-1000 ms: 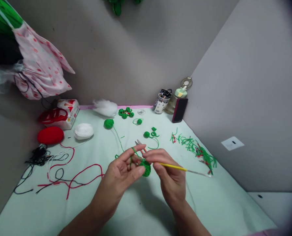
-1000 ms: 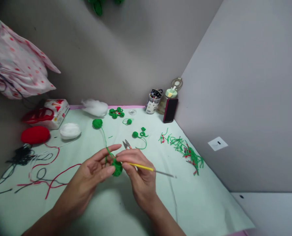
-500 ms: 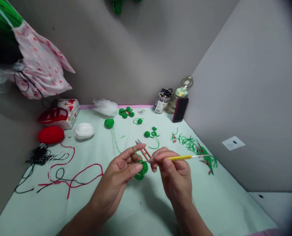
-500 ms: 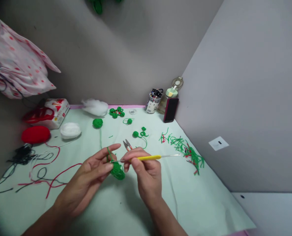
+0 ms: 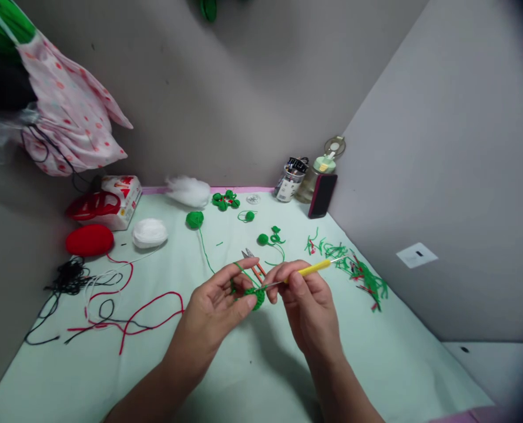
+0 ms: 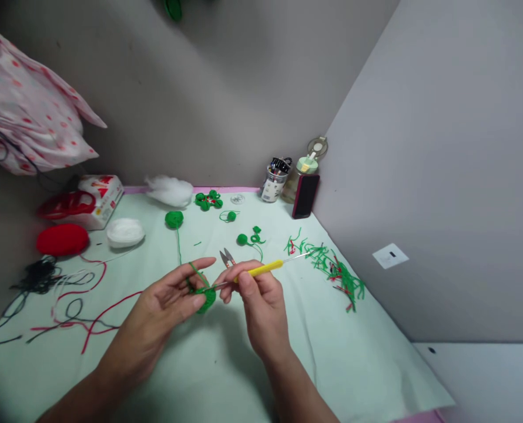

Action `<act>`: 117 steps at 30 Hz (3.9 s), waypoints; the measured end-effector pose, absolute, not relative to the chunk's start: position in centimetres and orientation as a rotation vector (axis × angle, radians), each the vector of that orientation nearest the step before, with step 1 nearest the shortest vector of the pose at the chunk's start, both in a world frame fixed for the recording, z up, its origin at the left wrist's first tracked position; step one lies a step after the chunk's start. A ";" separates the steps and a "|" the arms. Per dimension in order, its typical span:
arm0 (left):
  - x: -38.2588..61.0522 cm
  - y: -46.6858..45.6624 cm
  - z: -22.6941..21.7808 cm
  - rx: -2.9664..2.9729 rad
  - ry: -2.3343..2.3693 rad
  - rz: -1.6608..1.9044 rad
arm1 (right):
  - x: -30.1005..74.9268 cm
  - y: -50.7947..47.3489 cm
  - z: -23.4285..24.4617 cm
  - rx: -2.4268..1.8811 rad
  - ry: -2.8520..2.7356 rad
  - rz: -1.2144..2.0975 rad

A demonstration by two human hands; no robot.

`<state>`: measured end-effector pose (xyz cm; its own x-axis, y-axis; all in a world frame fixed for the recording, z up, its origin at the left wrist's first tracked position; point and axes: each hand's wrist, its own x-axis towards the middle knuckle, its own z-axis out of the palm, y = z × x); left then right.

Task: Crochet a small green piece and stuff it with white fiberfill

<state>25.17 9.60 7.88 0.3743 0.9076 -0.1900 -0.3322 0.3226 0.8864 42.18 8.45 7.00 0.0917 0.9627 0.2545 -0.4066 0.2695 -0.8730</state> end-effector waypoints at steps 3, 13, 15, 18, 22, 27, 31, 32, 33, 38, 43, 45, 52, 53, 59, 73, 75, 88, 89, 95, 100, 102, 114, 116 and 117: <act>25.2 9.7 8.1 0.952 0.853 0.940 | 42.4 8.1 6.9 -0.755 -1.084 1.091; 26.1 9.4 8.6 1.321 1.099 1.197 | 42.8 6.8 7.4 -0.878 -1.704 0.436; 26.0 9.4 8.4 1.286 1.108 1.231 | 42.7 6.7 7.1 -0.903 -1.820 0.200; 25.9 9.4 8.1 1.159 1.103 1.228 | 42.4 6.6 6.4 -0.944 -1.940 -0.116; 25.7 9.2 8.0 1.020 1.029 1.162 | 42.3 6.7 5.8 -0.956 -1.988 -0.311; 25.5 9.4 8.4 0.694 0.708 0.930 | 42.1 6.5 5.6 -0.957 -1.869 -0.214; 25.1 10.0 8.7 0.584 0.645 0.838 | 42.0 6.7 6.3 -0.886 -1.552 0.323; 25.0 10.1 8.7 0.591 0.662 0.854 | 42.0 6.8 6.5 -0.873 -1.448 0.448; 24.9 10.1 8.7 0.602 0.679 0.870 | 42.0 7.0 6.6 -0.855 -1.350 0.554; 25.0 10.0 8.4 0.710 0.711 0.914 | 42.1 8.1 6.9 -0.785 -1.256 0.812; 25.5 9.8 8.1 0.766 0.734 0.940 | 41.9 7.5 6.9 -0.849 -1.484 0.612; 25.6 9.8 8.2 0.756 0.746 0.952 | 41.9 7.0 6.9 -0.851 -1.554 0.538; 25.1 10.1 8.6 0.630 0.582 0.786 | 42.2 7.7 6.8 -0.755 -1.228 0.823; 25.0 10.2 8.5 0.619 0.558 0.766 | 42.3 8.0 6.9 -0.747 -1.160 0.893; 25.2 10.1 8.2 0.642 0.513 0.758 | 42.6 8.5 7.4 -0.772 -1.000 1.151; 26.3 9.2 7.8 0.690 0.765 1.048 | 41.3 7.2 6.2 -0.969 -1.608 0.245; 26.5 9.3 7.8 0.565 0.715 0.998 | 41.4 7.0 5.9 -0.949 -1.698 0.071; 26.3 9.1 8.3 0.612 0.707 1.005 | 41.6 8.0 6.3 -0.791 -1.085 0.972; 26.4 9.1 8.3 0.604 0.708 1.000 | 41.5 7.9 6.2 -0.794 -1.118 0.937; 25.9 9.6 8.4 0.573 0.642 0.876 | 41.8 7.8 6.5 -0.763 -1.116 0.863; 25.3 10.0 8.5 0.560 0.640 0.847 | 42.4 8.6 7.5 -0.744 -0.907 1.064; 25.6 9.6 8.4 0.604 0.670 0.903 | 42.1 8.4 7.3 -0.750 -0.961 1.082; 25.8 9.6 8.5 0.524 0.677 0.903 | 42.1 7.7 7.2 -0.808 -1.078 0.786; 26.0 9.5 8.2 0.598 0.700 0.947 | 41.9 8.1 6.9 -0.795 -1.076 0.917; 26.2 9.4 8.1 0.637 0.709 0.962 | 41.8 8.1 6.7 -0.814 -1.106 0.926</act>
<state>26.17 9.37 8.05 0.3885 0.8871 -0.2491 -0.5006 0.4302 0.7513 41.75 8.12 6.66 0.1771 0.9131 0.3673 -0.2010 0.3989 -0.8947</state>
